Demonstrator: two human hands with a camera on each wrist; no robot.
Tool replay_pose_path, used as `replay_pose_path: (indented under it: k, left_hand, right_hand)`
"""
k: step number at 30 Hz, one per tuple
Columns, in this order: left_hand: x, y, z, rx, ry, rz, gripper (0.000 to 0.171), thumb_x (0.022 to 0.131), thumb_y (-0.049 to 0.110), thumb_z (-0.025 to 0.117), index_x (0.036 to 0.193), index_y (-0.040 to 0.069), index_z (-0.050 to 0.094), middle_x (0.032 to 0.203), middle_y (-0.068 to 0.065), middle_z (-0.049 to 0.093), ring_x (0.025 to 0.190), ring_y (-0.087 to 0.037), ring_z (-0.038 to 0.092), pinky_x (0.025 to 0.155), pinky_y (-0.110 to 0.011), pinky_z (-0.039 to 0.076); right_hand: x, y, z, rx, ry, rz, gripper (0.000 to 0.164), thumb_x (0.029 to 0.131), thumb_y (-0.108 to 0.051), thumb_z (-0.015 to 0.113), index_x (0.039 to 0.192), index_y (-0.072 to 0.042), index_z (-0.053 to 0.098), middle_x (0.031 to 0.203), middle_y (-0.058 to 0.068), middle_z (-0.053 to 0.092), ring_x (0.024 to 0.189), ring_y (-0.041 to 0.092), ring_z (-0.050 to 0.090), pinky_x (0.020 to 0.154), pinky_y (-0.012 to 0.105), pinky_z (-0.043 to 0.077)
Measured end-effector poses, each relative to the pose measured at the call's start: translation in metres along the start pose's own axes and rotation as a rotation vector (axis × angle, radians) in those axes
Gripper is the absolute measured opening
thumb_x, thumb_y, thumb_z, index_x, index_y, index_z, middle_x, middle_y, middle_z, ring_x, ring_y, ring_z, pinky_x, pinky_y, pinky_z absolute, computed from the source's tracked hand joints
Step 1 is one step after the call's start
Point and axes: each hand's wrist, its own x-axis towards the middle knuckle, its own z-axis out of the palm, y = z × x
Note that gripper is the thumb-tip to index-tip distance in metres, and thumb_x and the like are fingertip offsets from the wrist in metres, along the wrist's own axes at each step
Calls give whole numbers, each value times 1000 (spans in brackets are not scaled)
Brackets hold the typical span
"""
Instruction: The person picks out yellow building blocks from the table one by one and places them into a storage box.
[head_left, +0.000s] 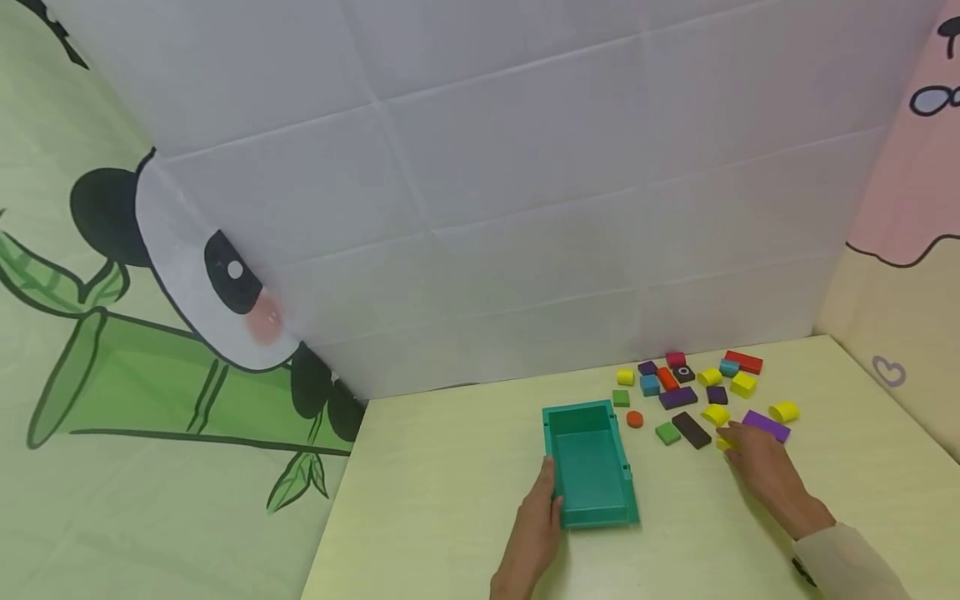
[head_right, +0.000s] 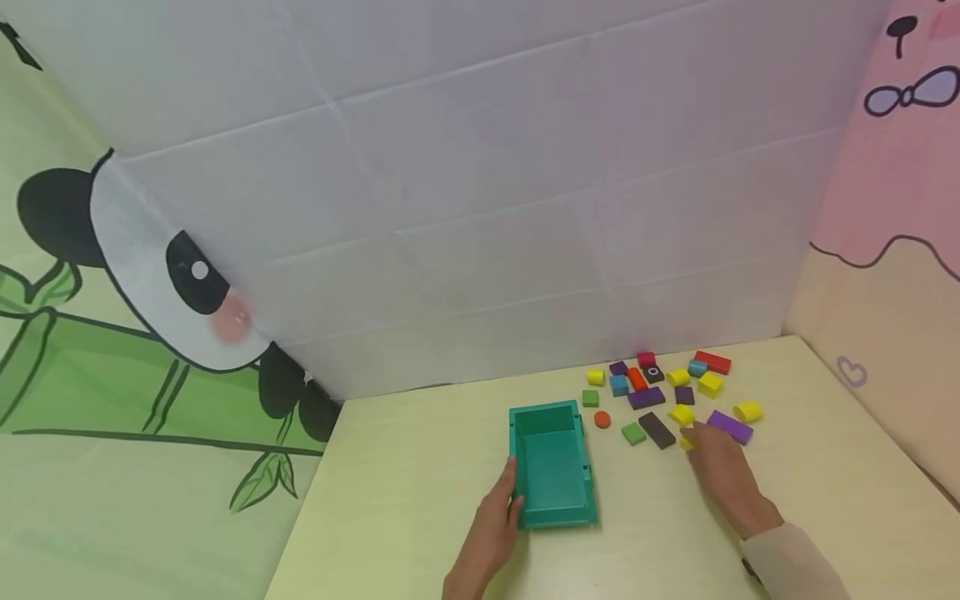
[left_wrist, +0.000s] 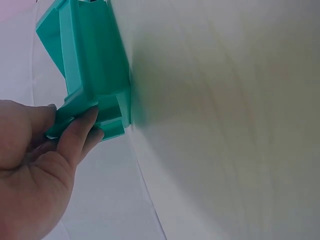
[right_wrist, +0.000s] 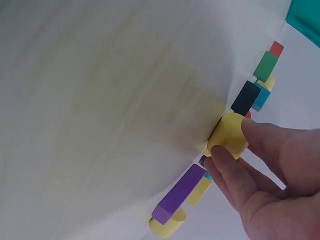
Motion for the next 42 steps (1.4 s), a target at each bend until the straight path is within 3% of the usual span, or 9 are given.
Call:
replay_pose_path:
  k: [6,22,42]
  left_hand:
    - [0,1,0,-18,13,-2,59,98,11,42,146,14,8,148,-7,22,129,-17,22,104,-41,31]
    - [1,3,0,-30,0,-24,58,98,12,41,146,14,8,147,-8,23,129,-18,23,103,-42,32]
    - [2,5,1,-48,-34,-68,56,100,12,34,146,19,2,149,-4,18,131,-18,19,104,-42,30]
  right_hand:
    - [1,-3,-1,33,6,0,25,80,9,58,105,6,60,102,23,62,96,42,54,77,56,49]
    - [1,-8,-3,52,33,-2,26,80,9,59,106,5,61,103,24,61,99,44,51,80,61,45]
    - [9,-57,-15,67,106,-66,32,79,5,64,110,-1,61,113,23,57,103,43,50,79,55,50]
